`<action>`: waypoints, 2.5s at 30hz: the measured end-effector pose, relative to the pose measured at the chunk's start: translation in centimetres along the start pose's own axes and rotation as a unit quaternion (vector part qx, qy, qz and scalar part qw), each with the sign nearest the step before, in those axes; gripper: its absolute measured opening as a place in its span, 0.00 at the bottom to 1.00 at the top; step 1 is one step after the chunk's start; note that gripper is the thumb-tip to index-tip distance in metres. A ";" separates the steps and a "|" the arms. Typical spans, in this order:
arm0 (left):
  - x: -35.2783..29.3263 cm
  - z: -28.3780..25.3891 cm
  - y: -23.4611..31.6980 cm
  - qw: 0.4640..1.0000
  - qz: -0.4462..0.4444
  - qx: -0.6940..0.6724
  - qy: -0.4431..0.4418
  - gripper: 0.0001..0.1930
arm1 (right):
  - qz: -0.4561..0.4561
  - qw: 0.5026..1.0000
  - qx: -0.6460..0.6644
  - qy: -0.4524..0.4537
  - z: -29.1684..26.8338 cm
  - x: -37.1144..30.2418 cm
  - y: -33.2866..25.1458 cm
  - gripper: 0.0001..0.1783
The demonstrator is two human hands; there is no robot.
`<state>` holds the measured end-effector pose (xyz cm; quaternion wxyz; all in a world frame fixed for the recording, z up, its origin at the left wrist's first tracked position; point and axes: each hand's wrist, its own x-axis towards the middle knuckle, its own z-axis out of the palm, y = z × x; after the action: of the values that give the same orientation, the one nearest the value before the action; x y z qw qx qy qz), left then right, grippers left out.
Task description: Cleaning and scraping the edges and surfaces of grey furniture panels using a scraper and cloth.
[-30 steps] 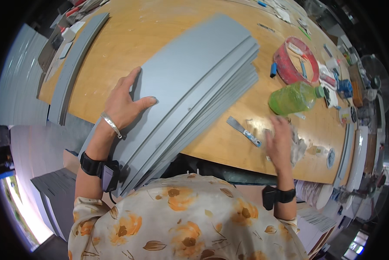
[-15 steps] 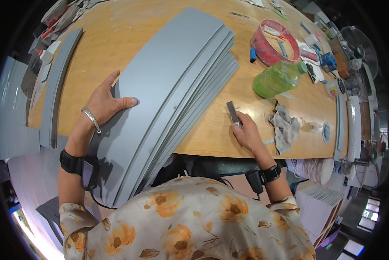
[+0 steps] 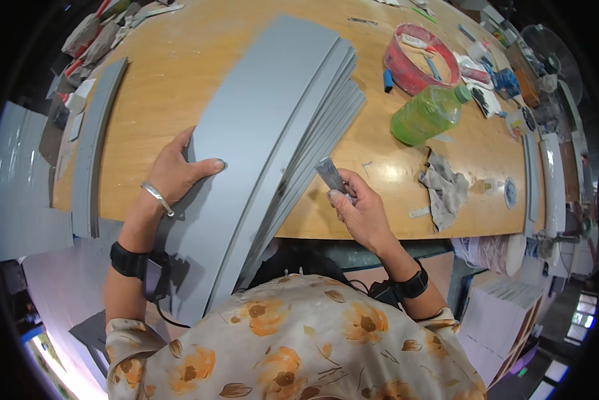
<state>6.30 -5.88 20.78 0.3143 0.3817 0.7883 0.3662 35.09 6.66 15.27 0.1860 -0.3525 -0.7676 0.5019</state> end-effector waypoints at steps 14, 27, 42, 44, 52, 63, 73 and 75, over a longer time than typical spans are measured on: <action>-1.0 0.9 0.0 0.996 -0.004 0.045 0.075 0.41 | -0.081 0.984 0.142 -0.078 0.8 1.5 0.6 0.23; -1.0 1.5 -0.6 0.997 0.016 -0.014 0.070 0.42 | -0.142 0.990 -0.021 -0.010 3.6 0.8 -1.1 0.25; -1.0 1.2 -0.6 0.996 0.020 0.031 0.077 0.40 | -0.177 0.965 -0.195 -0.009 4.9 0.4 -3.6 0.32; -0.8 1.2 -1.0 0.997 0.026 0.022 0.072 0.40 | -0.175 0.964 -0.192 -0.053 5.3 -0.9 -3.6 0.33; -0.9 1.5 -0.5 0.996 0.023 0.015 0.079 0.40 | -0.114 0.993 -0.028 0.009 2.2 0.7 -3.9 0.24; -0.9 1.4 -0.2 0.995 0.040 0.041 0.083 0.41 | -0.180 0.956 -0.230 -0.036 1.2 5.1 -5.4 0.22; -0.6 1.4 -1.1 0.993 0.063 0.042 0.085 0.41 | -0.275 0.918 -0.286 -0.014 1.5 5.1 -4.9 0.28; -0.9 1.2 -1.3 0.994 0.055 0.043 0.086 0.41 | -0.247 0.915 -0.315 -0.049 2.0 4.1 -5.9 0.29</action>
<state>7.23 -6.77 19.23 0.2079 0.4050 0.8051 0.3803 28.95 6.93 19.46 0.1457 -0.1672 -0.9568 0.1882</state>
